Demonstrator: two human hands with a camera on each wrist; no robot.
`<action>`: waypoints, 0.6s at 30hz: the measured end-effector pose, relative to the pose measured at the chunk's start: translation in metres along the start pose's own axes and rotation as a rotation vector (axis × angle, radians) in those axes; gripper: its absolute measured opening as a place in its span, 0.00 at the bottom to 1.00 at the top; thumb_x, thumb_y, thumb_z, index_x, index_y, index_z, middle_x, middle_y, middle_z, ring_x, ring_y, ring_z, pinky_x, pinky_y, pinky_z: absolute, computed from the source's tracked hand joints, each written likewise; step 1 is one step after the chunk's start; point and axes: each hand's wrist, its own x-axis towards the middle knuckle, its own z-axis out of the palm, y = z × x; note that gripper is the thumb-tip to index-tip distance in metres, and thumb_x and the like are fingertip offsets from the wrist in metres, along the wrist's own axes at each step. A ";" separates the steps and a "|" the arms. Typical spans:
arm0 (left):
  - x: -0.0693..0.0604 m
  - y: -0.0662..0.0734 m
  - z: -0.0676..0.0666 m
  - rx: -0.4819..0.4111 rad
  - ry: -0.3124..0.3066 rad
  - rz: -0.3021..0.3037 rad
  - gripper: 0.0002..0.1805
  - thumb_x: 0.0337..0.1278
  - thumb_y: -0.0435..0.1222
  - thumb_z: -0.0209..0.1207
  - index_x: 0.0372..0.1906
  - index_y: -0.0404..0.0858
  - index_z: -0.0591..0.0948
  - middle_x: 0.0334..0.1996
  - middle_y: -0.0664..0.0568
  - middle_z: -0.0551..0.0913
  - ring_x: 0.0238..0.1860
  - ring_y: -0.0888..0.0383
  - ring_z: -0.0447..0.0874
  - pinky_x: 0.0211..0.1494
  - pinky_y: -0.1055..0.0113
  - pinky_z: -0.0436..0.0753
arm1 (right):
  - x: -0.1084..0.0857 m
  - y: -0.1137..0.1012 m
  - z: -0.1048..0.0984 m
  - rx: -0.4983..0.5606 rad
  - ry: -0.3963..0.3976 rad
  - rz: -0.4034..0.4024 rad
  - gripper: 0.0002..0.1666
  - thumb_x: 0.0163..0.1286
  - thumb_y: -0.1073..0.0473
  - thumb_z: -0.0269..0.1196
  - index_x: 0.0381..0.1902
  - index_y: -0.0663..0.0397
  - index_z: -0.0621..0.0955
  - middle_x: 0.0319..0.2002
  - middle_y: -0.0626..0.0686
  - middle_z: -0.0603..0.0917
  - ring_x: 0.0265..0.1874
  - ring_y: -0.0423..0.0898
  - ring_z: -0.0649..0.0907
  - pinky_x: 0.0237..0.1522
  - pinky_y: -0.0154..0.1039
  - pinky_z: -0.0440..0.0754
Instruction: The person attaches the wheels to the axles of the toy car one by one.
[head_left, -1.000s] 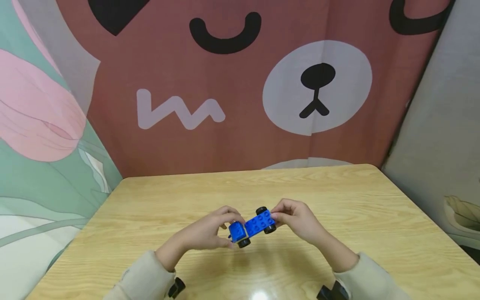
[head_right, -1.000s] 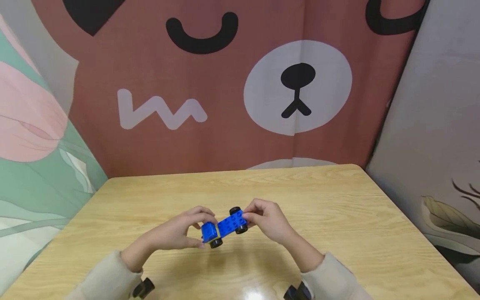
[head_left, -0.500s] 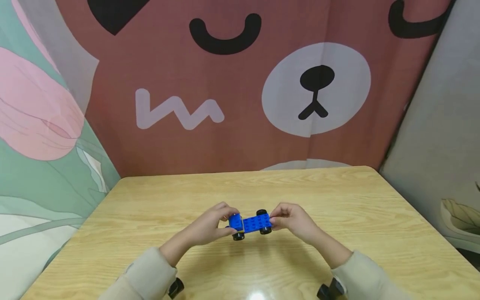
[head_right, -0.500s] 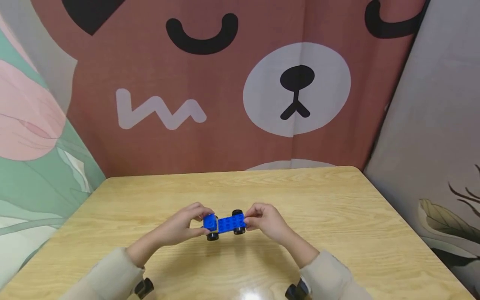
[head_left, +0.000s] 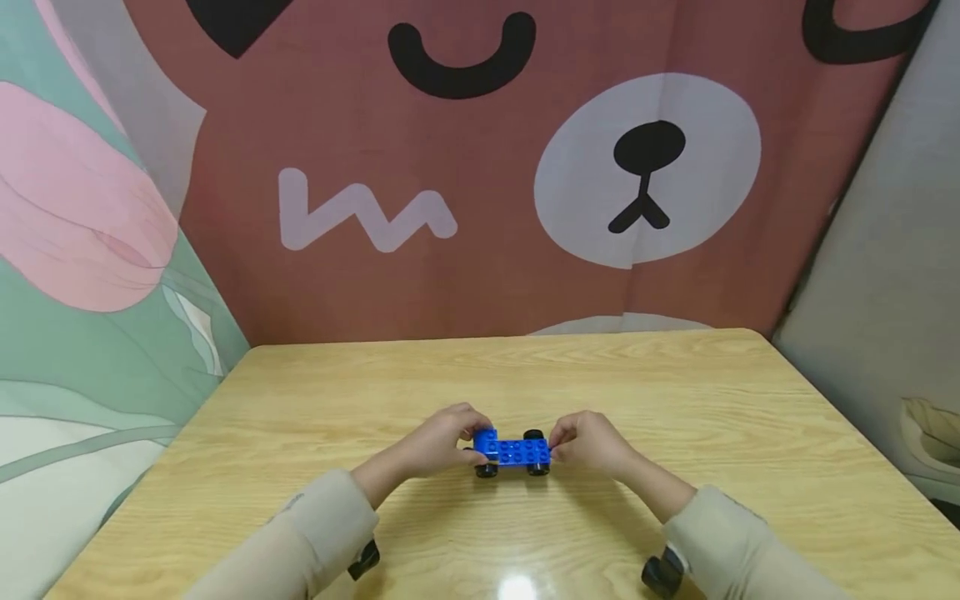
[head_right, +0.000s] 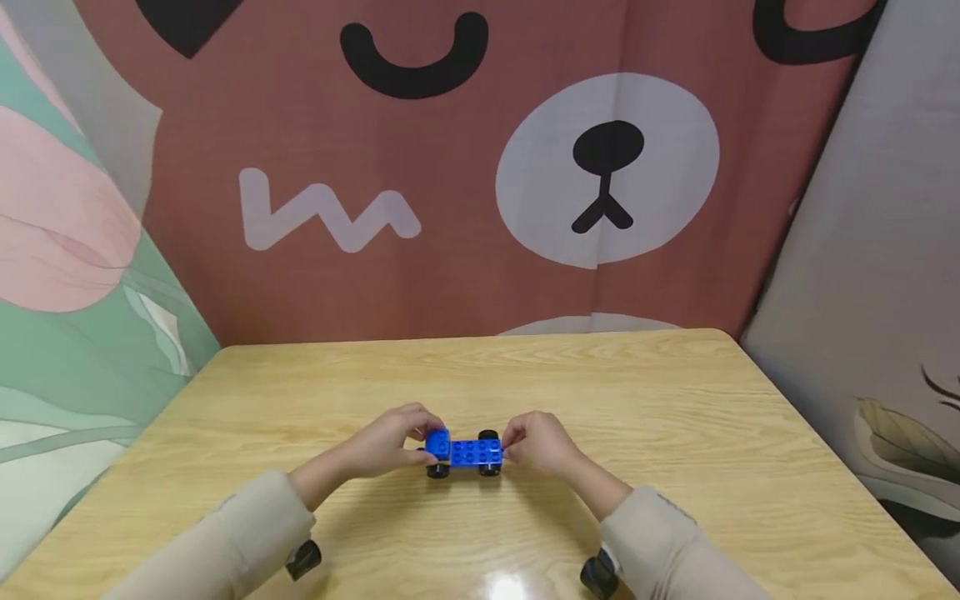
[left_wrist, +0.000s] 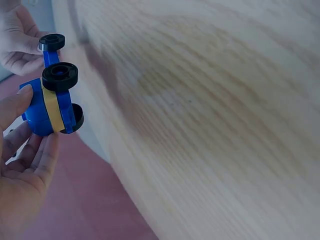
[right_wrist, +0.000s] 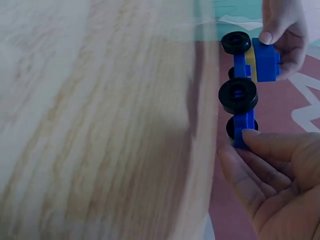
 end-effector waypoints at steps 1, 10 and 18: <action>0.001 0.000 0.001 0.000 -0.007 -0.009 0.19 0.44 0.37 0.62 0.45 0.36 0.75 0.35 0.56 0.72 0.37 0.58 0.73 0.41 0.70 0.74 | 0.000 0.002 0.001 -0.041 0.003 -0.011 0.05 0.51 0.74 0.59 0.21 0.61 0.78 0.20 0.49 0.78 0.22 0.43 0.77 0.25 0.36 0.75; 0.002 -0.004 0.011 0.002 -0.048 -0.030 0.18 0.42 0.37 0.64 0.42 0.36 0.75 0.33 0.57 0.72 0.35 0.61 0.72 0.39 0.72 0.73 | 0.005 0.008 0.012 -0.206 0.025 -0.038 0.09 0.46 0.75 0.61 0.16 0.57 0.78 0.18 0.46 0.77 0.20 0.40 0.74 0.22 0.33 0.72; 0.002 -0.007 0.008 0.016 -0.100 -0.070 0.19 0.43 0.38 0.63 0.43 0.37 0.75 0.33 0.57 0.72 0.35 0.61 0.72 0.38 0.71 0.73 | 0.011 0.008 0.016 -0.184 0.007 -0.009 0.09 0.47 0.74 0.62 0.16 0.57 0.78 0.18 0.47 0.77 0.20 0.40 0.73 0.23 0.34 0.71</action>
